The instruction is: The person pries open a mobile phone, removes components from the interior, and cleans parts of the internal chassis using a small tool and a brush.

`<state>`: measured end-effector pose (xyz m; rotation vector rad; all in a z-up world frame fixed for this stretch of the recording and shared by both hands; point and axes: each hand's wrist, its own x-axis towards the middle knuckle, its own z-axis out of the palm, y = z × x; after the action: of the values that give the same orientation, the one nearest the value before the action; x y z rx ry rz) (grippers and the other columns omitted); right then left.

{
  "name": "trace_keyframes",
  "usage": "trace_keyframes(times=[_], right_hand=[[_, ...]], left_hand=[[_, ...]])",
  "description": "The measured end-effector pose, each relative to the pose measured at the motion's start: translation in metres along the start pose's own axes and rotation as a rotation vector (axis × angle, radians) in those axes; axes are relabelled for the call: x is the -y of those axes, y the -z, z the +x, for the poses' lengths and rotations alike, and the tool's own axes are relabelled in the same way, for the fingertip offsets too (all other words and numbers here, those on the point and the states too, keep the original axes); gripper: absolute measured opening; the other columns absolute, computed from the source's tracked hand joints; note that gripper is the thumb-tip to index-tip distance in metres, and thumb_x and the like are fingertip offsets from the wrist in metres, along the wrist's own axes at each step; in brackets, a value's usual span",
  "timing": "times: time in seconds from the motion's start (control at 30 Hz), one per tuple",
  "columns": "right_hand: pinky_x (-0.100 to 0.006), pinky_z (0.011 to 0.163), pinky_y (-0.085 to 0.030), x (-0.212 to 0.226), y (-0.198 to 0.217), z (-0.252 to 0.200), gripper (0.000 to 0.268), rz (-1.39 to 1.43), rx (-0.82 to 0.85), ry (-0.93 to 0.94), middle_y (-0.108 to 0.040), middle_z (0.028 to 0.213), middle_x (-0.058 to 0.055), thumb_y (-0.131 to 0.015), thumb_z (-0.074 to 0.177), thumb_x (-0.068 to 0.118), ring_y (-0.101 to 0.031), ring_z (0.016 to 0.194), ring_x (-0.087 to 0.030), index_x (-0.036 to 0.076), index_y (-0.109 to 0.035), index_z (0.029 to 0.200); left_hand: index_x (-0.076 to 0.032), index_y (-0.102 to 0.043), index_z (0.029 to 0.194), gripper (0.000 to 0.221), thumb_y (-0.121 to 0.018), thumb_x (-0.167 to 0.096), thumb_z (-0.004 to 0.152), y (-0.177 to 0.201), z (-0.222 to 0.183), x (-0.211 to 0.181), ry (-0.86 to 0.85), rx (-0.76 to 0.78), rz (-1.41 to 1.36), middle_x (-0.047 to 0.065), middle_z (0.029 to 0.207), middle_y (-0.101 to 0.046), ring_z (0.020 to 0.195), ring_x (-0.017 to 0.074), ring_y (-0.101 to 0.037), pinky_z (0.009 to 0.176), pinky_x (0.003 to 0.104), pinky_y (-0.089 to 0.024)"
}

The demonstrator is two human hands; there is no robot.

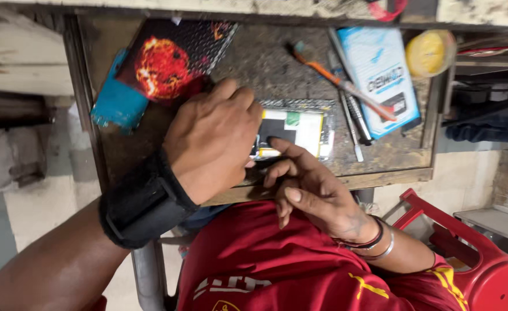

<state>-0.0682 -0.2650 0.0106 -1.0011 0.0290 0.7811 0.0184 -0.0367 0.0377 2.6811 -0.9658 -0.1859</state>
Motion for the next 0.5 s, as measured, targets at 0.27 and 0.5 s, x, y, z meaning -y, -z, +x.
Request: trace_keyframes(times=[0.27,0.5], right_hand=[[-0.031,0.074,-0.06,0.0034,0.0007,0.005,0.082,0.026,0.103,-0.045,-0.055,0.121,-0.021,-0.06,0.106,0.019,-0.065,0.083,-0.016,0.0,-0.012,0.169],[-0.029,0.071,-0.059,0.0047,0.0029,0.0061,0.085,0.137,0.133,-0.047,-0.055,0.121,-0.022,-0.061,0.106,0.019,-0.064,0.082,-0.014,-0.001,-0.009,0.169]], left_hand=[[-0.005,-0.069,0.096,0.047,-0.087,-0.028,0.059,-0.0015,0.0017,0.0012,-0.008,-0.018,0.01,0.005,0.099,-0.062,0.105,0.0237,-0.057,0.078,0.038,-0.053],[-0.004,-0.07,0.096,0.046,-0.087,-0.025,0.058,-0.0022,0.0015,0.0041,-0.031,-0.03,-0.044,0.007,0.099,-0.063,0.104,0.0252,-0.057,0.08,0.038,-0.053]])
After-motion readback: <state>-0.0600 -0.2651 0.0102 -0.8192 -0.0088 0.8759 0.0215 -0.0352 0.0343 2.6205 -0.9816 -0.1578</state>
